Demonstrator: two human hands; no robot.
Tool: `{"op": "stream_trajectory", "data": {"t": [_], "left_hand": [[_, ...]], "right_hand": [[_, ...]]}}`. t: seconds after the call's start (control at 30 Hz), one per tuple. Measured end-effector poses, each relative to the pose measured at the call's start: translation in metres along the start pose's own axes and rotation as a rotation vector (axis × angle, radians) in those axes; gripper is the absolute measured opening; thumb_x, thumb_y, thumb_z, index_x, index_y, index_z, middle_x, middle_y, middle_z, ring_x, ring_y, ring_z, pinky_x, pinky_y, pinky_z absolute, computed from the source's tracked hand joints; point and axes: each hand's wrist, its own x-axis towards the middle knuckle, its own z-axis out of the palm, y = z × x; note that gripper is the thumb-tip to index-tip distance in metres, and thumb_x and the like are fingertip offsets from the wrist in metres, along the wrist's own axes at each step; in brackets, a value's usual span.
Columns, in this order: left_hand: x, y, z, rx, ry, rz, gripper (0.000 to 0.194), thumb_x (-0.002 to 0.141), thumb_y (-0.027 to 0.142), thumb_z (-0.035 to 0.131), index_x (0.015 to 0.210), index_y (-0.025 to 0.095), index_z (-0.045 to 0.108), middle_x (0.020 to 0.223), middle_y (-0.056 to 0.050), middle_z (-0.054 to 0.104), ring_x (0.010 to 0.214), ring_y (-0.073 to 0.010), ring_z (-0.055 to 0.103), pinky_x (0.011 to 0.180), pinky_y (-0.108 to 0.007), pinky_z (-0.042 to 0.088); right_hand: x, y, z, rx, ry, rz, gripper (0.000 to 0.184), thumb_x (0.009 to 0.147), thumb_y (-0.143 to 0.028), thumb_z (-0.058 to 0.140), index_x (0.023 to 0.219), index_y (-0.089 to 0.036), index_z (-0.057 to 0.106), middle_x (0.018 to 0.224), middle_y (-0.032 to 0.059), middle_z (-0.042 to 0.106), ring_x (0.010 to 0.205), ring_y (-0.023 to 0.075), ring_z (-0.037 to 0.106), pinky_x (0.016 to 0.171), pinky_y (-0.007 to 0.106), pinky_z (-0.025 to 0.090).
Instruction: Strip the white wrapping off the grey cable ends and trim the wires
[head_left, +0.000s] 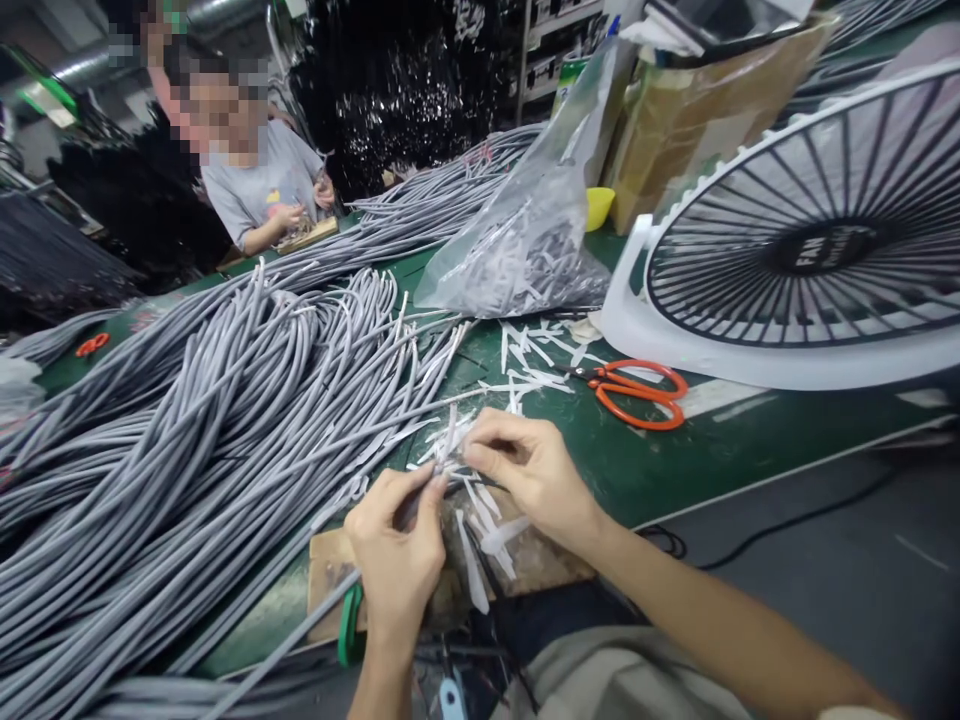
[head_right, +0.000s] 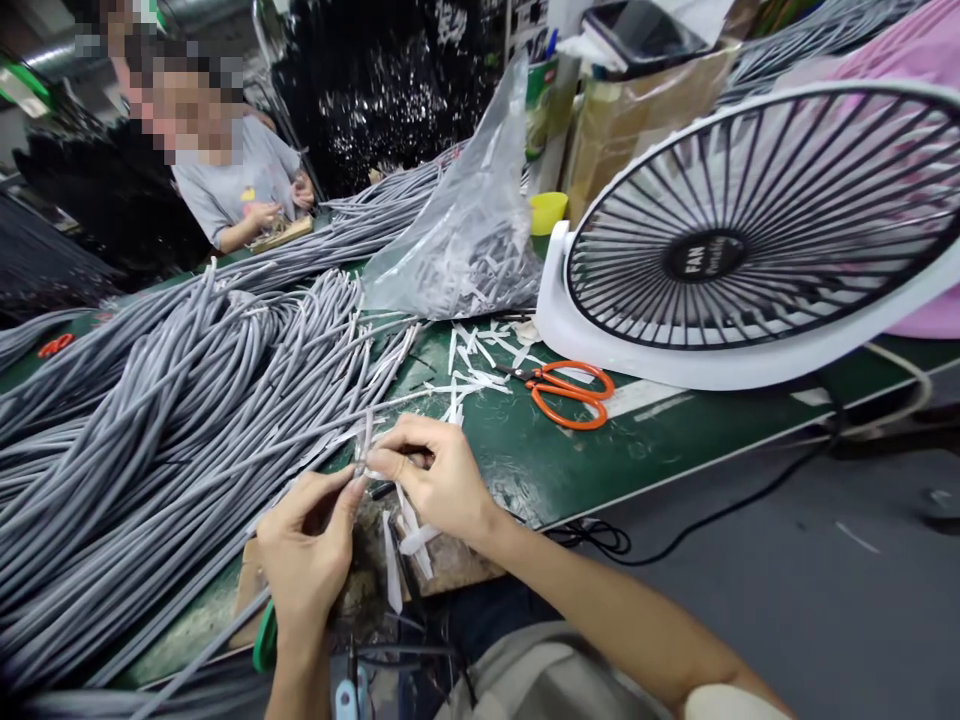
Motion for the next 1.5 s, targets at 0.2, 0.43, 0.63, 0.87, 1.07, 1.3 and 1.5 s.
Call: {"op": "stream_trajectory", "data": {"t": [0.2, 0.43, 0.63, 0.87, 1.07, 1.3, 1.5], "left_hand": [[-0.001, 0.001, 0.0, -0.083, 0.035, -0.055, 0.012, 0.077, 0.025, 0.064, 0.074, 0.017, 0.072, 0.064, -0.003, 0.066, 0.06, -0.0146, 0.061, 0.056, -0.023, 0.049], [0.009, 0.004, -0.005, -0.363, -0.109, -0.205, 0.021, 0.077, 0.03, 0.062, 0.079, 0.014, 0.075, 0.064, -0.005, 0.066, 0.06, -0.0154, 0.061, 0.05, -0.021, 0.047], [0.013, 0.01, -0.004, -0.317, -0.09, -0.237, 0.017, 0.072, 0.03, 0.066, 0.071, 0.015, 0.074, 0.065, -0.005, 0.068, 0.06, -0.0157, 0.062, 0.05, -0.02, 0.046], [0.013, 0.02, 0.003, -0.041, 0.095, 0.035, 0.012, 0.075, 0.027, 0.066, 0.072, 0.016, 0.072, 0.056, 0.0, 0.066, 0.045, -0.0099, 0.056, 0.045, -0.018, 0.044], [0.013, 0.019, -0.001, -0.082, 0.013, 0.027, 0.021, 0.083, 0.026, 0.058, 0.07, 0.016, 0.071, 0.054, -0.001, 0.063, 0.046, -0.0107, 0.056, 0.044, -0.018, 0.044], [0.013, 0.015, 0.003, -0.13, 0.01, 0.076, 0.011, 0.08, 0.02, 0.061, 0.083, 0.017, 0.071, 0.069, -0.003, 0.068, 0.056, -0.012, 0.061, 0.046, -0.018, 0.049], [0.013, 0.016, 0.006, -0.036, 0.057, 0.12, 0.01, 0.078, 0.019, 0.062, 0.082, 0.017, 0.071, 0.065, -0.002, 0.067, 0.056, -0.0116, 0.06, 0.046, -0.018, 0.048]], "right_hand": [[0.001, -0.001, 0.003, 0.115, 0.082, 0.027, 0.024, 0.074, -0.033, 0.067, 0.057, -0.017, 0.06, 0.056, -0.0017, 0.05, 0.054, 0.0114, 0.044, 0.052, 0.024, 0.036], [0.001, -0.007, 0.003, 0.038, 0.023, -0.011, 0.031, 0.077, -0.042, 0.066, 0.06, -0.017, 0.061, 0.058, -0.0001, 0.052, 0.056, 0.0128, 0.046, 0.053, 0.025, 0.037], [0.0, -0.007, 0.001, 0.002, 0.029, -0.02, 0.03, 0.078, -0.041, 0.064, 0.061, -0.016, 0.062, 0.059, 0.0001, 0.052, 0.055, 0.0124, 0.045, 0.051, 0.024, 0.036], [0.0, -0.006, -0.001, 0.002, 0.033, -0.027, 0.025, 0.08, -0.033, 0.06, 0.062, -0.016, 0.061, 0.059, -0.0004, 0.05, 0.054, 0.0115, 0.043, 0.051, 0.024, 0.034], [0.001, -0.006, -0.002, 0.03, 0.018, 0.014, 0.022, 0.08, -0.03, 0.059, 0.063, -0.015, 0.06, 0.06, -0.0009, 0.049, 0.054, 0.0109, 0.042, 0.051, 0.023, 0.033], [0.001, -0.007, -0.003, -0.001, 0.023, 0.016, 0.023, 0.08, -0.03, 0.057, 0.063, -0.015, 0.059, 0.06, -0.0007, 0.05, 0.054, 0.0106, 0.041, 0.05, 0.022, 0.033], [0.001, -0.009, -0.003, -0.027, 0.028, 0.012, 0.028, 0.081, -0.035, 0.058, 0.061, -0.016, 0.058, 0.057, -0.0015, 0.047, 0.053, 0.0106, 0.041, 0.049, 0.022, 0.033]]}}
